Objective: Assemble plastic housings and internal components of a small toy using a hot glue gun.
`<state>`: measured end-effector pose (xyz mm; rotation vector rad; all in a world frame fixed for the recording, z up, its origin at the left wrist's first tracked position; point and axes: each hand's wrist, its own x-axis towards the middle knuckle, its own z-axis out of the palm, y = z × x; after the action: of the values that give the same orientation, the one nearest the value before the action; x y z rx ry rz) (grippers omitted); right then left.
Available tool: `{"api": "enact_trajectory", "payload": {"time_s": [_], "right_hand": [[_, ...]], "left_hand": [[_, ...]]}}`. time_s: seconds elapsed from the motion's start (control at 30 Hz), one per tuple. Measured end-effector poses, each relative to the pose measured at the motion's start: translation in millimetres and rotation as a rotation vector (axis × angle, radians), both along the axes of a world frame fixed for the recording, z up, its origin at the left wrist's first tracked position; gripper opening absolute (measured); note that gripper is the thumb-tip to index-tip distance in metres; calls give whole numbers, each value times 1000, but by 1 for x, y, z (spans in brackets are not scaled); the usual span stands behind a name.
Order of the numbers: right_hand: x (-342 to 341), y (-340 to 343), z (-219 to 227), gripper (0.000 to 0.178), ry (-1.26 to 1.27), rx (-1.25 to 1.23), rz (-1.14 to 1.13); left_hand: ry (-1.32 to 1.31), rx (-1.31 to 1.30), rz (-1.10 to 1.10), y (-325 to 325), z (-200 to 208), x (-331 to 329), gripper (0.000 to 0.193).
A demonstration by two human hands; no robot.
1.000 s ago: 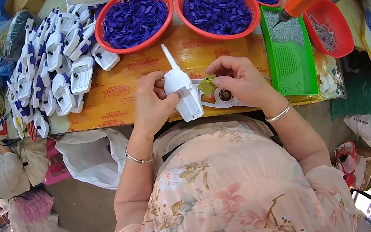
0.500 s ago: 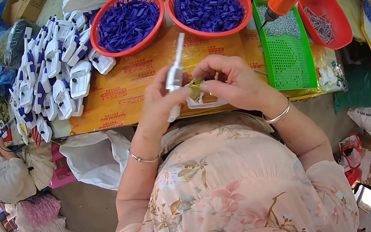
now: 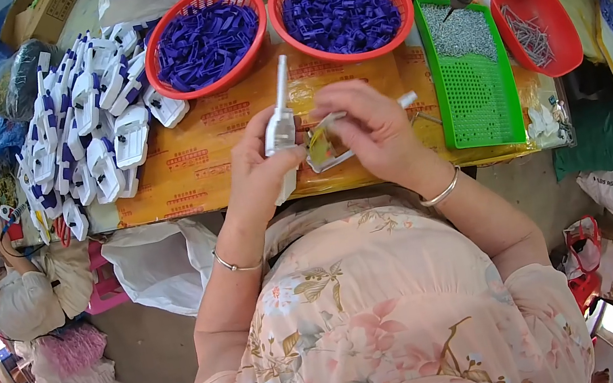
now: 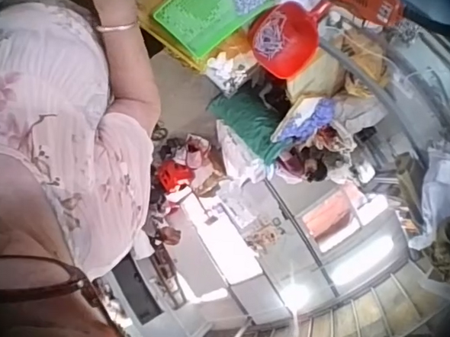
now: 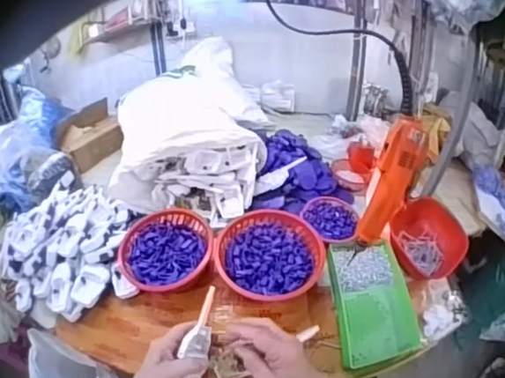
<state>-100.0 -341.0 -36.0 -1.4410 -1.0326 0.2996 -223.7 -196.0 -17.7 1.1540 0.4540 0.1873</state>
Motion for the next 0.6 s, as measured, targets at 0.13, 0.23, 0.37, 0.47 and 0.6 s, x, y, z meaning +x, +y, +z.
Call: {"api": "enact_trajectory", "payload": {"time_s": [0.13,0.23,0.37,0.47,0.6], "right_hand": [[16,-14,8,30,-63,-125,-125],[25,-21,11,28,-591,-349,-175],[26,-21,20,25,-703,-404,-80],[22,-15,12,21,-758,-335,-15],[21,-11,8,17,-793,-216,-14]], "left_hand": [[23,-86,40,3,-4,1,44],[-4,-87,34,4,-3,0,41],[-12,-92,27,4,-6,3,38],[18,-91,-10,4,-1,3,38],[43,-113,-18,5,1,0,39]]}}
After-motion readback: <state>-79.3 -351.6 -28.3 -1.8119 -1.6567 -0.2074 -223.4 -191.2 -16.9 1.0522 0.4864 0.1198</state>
